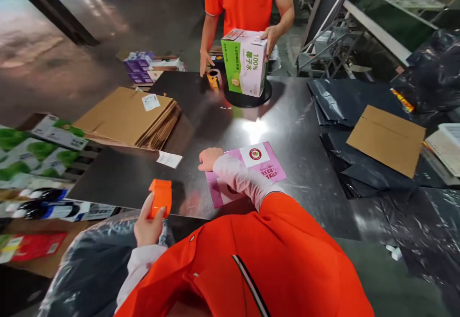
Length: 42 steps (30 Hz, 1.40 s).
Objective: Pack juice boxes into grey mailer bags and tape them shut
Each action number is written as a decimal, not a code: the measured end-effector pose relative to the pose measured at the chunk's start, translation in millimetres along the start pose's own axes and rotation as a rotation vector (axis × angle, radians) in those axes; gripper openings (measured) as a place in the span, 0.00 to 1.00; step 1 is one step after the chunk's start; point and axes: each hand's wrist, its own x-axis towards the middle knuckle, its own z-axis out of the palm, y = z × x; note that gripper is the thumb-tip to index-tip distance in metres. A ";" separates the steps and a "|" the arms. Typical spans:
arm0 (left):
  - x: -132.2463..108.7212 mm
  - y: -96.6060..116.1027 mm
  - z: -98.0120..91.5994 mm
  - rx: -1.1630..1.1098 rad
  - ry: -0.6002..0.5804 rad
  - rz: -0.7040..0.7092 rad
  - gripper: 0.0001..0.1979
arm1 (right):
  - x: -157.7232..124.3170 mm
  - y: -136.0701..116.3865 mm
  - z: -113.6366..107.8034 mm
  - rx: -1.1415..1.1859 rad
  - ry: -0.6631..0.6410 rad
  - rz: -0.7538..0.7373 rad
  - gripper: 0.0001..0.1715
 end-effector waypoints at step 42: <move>-14.6 288.2 75.4 0.135 0.162 0.303 0.28 | -188.3 268.9 -79.0 1.086 1.213 0.238 0.12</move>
